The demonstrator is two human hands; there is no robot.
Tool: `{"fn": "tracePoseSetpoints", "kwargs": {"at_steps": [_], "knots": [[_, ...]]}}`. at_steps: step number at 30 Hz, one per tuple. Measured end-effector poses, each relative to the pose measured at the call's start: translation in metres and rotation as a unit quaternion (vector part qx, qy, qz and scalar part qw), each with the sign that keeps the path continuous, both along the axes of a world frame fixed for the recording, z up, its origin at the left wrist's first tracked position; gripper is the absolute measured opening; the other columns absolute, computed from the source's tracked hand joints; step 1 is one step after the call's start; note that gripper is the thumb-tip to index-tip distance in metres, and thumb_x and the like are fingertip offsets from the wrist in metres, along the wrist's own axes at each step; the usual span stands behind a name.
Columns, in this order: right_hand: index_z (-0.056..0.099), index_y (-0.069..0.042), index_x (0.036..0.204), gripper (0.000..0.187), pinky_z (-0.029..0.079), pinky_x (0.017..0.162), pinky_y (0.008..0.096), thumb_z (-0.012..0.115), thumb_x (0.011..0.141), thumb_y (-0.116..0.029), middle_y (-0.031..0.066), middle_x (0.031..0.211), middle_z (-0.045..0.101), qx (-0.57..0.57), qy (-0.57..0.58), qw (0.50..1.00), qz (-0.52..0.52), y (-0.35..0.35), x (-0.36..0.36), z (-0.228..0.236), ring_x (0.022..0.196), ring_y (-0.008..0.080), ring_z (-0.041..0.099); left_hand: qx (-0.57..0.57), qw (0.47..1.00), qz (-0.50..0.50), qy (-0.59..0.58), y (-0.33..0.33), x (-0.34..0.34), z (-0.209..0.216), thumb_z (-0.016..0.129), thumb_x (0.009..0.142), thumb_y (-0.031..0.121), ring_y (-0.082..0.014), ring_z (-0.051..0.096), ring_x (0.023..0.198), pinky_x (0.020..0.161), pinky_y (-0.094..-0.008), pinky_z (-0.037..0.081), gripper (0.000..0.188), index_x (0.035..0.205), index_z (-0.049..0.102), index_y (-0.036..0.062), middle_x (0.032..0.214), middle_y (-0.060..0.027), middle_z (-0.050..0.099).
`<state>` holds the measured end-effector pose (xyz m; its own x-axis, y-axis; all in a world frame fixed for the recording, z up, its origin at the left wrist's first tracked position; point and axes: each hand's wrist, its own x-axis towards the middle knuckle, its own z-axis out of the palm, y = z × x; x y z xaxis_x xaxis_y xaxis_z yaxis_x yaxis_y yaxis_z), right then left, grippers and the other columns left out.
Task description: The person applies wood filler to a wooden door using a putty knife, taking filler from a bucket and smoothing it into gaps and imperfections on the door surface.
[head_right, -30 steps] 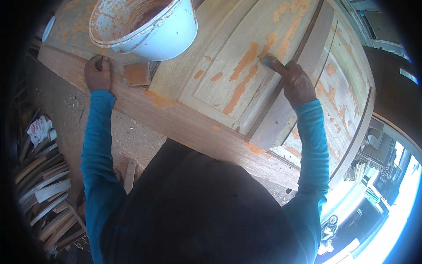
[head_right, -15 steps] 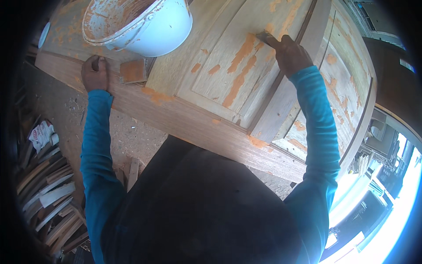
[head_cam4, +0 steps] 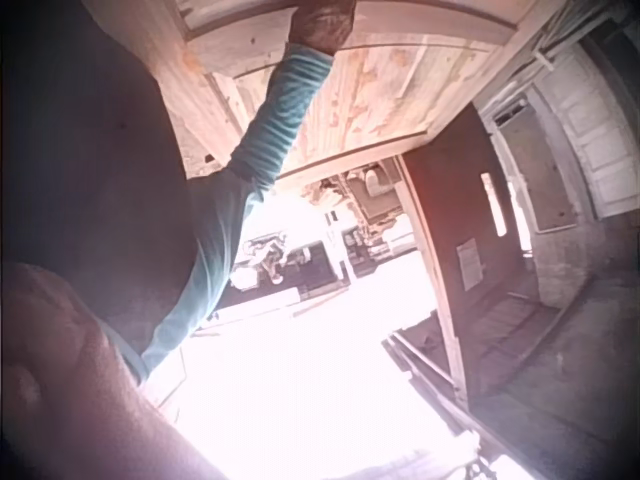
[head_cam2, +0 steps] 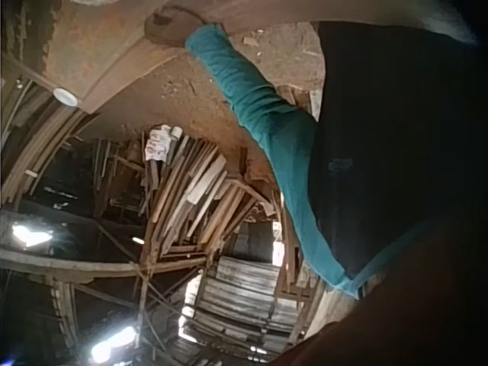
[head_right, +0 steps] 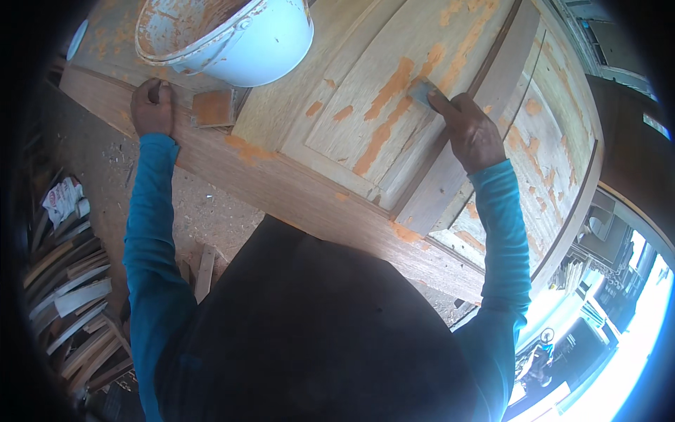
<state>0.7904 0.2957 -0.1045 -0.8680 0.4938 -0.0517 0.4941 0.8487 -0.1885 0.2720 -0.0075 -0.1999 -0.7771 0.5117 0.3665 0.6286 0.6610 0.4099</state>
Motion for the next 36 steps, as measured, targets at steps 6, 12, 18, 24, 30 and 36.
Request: {"fn": "tracePoseSetpoints", "kwargs": {"at_steps": [6, 12, 18, 24, 30, 36], "knots": [[0.067, -0.017, 0.139, 0.051, 0.059, 0.076, 0.0451, 0.060, 0.092, 0.004, 0.0156, 0.095, 0.060, -0.008, -0.027, 1.000, 0.010, -0.008, 0.008, -0.005, 0.085, 0.0365, 0.069, -0.007, 1.000, -0.004, 0.010, -0.002, -0.003, 0.001, 0.074, 0.091, 0.035, -0.0343, 0.062, 0.122, 0.107, -0.0463, 0.048, 0.038, 0.119, 0.074, 0.0096, 0.128, -0.0127, 0.068], [0.067, -0.014, 0.138, 0.051, 0.059, 0.077, 0.0445, 0.060, 0.091, 0.004, 0.0152, 0.094, 0.060, -0.030, 0.003, 1.000, 0.005, -0.018, 0.012, -0.014, 0.085, 0.0348, 0.068, 0.004, 1.000, -0.006, 0.018, 0.001, -0.008, 0.000, 0.075, 0.091, 0.035, -0.0340, 0.062, 0.121, 0.107, -0.0465, 0.048, 0.036, 0.117, 0.074, 0.0098, 0.127, -0.0124, 0.069], [0.066, -0.013, 0.139, 0.052, 0.059, 0.075, 0.0451, 0.061, 0.090, 0.004, 0.0153, 0.090, 0.059, -0.037, 0.067, 0.997, 0.011, -0.035, 0.011, -0.021, 0.083, 0.0349, 0.068, 0.004, 1.000, -0.020, 0.011, 0.002, -0.003, -0.002, 0.076, 0.090, 0.033, -0.0347, 0.062, 0.119, 0.104, -0.0468, 0.050, 0.036, 0.116, 0.074, 0.0088, 0.123, -0.0132, 0.069], [0.066, -0.011, 0.136, 0.046, 0.058, 0.073, 0.0484, 0.058, 0.093, 0.004, 0.0185, 0.091, 0.060, -0.034, 0.023, 0.998, -0.057, -0.030, -0.006, 0.002, 0.080, 0.0386, 0.069, 0.008, 1.000, -0.018, 0.013, 0.000, -0.001, -0.003, 0.076, 0.090, 0.032, -0.0346, 0.062, 0.119, 0.104, -0.0479, 0.050, 0.036, 0.116, 0.074, 0.0077, 0.124, -0.0133, 0.069], [0.061, -0.010, 0.141, 0.047, 0.058, 0.072, 0.0508, 0.057, 0.095, -0.001, 0.0207, 0.091, 0.062, 0.000, -0.077, 0.994, -0.072, -0.049, -0.005, -0.004, 0.082, 0.0416, 0.070, 0.014, 1.000, -0.021, 0.014, -0.003, -0.001, -0.003, 0.077, 0.089, 0.032, -0.0352, 0.062, 0.120, 0.105, -0.0487, 0.049, 0.036, 0.115, 0.074, 0.0075, 0.126, -0.0139, 0.068], [0.065, -0.011, 0.139, 0.040, 0.058, 0.078, 0.0502, 0.060, 0.099, -0.007, 0.0212, 0.093, 0.065, -0.076, -0.038, 0.989, -0.117, -0.062, -0.018, 0.007, 0.086, 0.0415, 0.070, 0.024, 0.998, -0.048, 0.008, -0.001, -0.004, -0.003, 0.078, 0.088, 0.031, -0.0365, 0.061, 0.122, 0.105, -0.0493, 0.048, 0.038, 0.116, 0.072, 0.0070, 0.127, -0.0149, 0.067]]}}
